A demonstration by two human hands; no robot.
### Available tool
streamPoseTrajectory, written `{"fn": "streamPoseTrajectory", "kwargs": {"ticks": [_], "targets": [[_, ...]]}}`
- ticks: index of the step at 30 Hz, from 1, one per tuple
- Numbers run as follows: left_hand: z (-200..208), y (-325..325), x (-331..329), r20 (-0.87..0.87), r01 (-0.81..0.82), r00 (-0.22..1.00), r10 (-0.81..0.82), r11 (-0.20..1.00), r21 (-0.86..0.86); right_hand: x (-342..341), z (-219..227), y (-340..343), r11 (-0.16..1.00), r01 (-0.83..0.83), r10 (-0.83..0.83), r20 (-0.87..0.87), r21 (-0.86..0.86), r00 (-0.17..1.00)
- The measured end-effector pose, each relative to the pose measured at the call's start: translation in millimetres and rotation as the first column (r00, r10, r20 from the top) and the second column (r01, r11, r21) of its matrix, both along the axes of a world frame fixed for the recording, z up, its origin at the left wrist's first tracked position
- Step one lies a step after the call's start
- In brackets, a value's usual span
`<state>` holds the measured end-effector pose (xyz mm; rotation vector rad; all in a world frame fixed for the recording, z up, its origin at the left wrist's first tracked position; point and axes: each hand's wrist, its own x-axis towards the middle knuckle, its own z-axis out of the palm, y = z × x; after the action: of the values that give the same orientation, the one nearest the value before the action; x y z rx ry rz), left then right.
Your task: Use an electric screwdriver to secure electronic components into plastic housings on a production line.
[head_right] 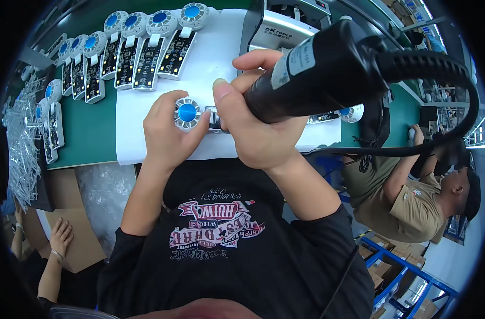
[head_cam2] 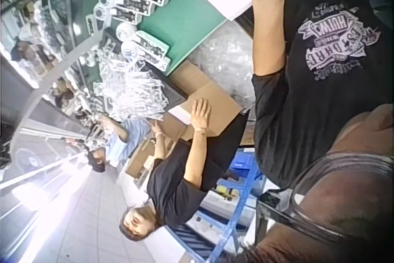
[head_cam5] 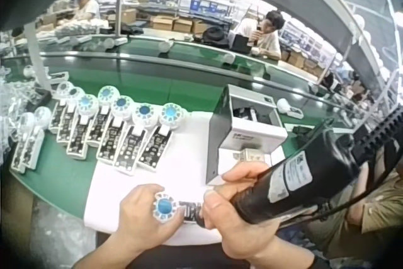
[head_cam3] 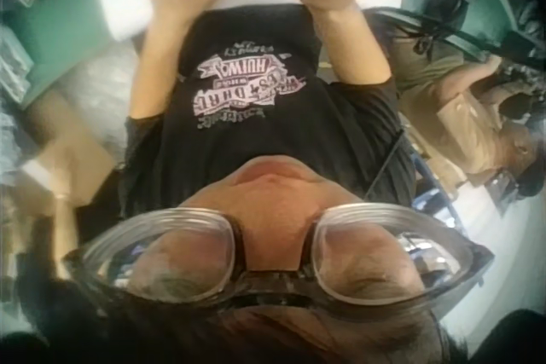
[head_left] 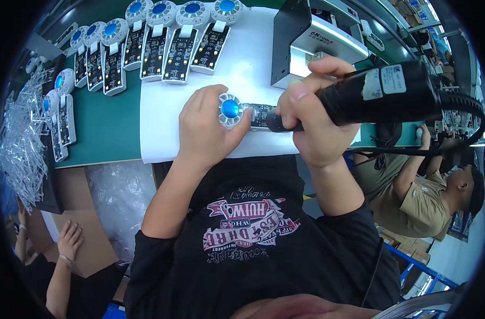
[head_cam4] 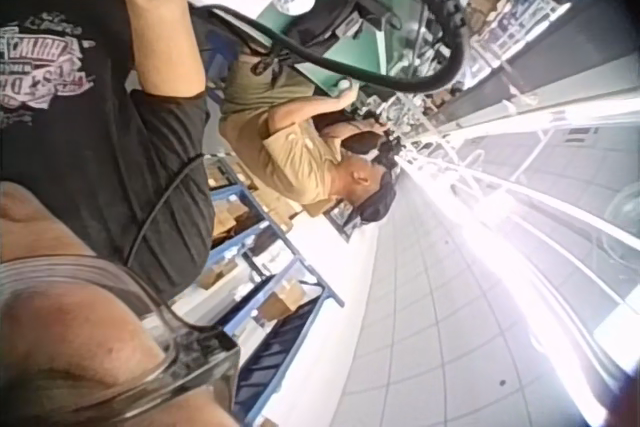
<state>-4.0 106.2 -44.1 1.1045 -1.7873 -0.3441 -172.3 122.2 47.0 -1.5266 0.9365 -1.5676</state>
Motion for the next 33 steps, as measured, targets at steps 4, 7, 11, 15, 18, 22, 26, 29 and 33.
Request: {"fn": "streamPoseTrajectory", "kwargs": {"ticks": [4,7,11,15,18,22,26,29,33], "targets": [[0,0,3,0.014,0.003,1.0,-0.003,1.0,0.025,4,-8,-2,1.0,0.011,-0.011,-0.023,0.009,1.0],[1,-7,2,0.015,-0.014,1.0,0.014,1.0,-0.002,5,-4,-8,0.999,0.016,-0.021,-0.155,-0.033,0.988],[3,2,2,0.068,-0.038,0.997,0.04,0.999,-0.019,-3,8,-9,0.996,-0.037,0.032,0.054,0.082,0.998],[41,-1,27,0.169,0.055,0.984,-0.051,0.998,-0.023,-55,8,3,0.992,0.08,-0.041,0.343,-0.099,0.938],[103,-34,47,0.327,0.088,0.944,-0.04,0.987,-0.131,-84,-12,21,0.981,0.178,-0.163,0.166,-0.077,0.973],[156,-160,50,0.301,-0.089,0.951,0.073,0.995,0.039,-84,-36,27,0.966,0.26,-0.256,0.164,-0.004,0.953],[118,-309,39,0.384,-0.248,0.903,0.193,0.964,0.1,-82,-37,25,0.973,0.229,-0.227,0.11,-0.007,0.968],[59,-370,46,0.554,-0.335,0.822,0.131,0.897,0.287,-89,-37,24,0.985,0.171,-0.169,0.099,-0.008,0.981],[71,-359,2,0.733,-0.271,0.676,0.079,0.951,0.148,-95,-40,30,0.997,0.081,-0.081,0.126,0.004,0.989]]}}
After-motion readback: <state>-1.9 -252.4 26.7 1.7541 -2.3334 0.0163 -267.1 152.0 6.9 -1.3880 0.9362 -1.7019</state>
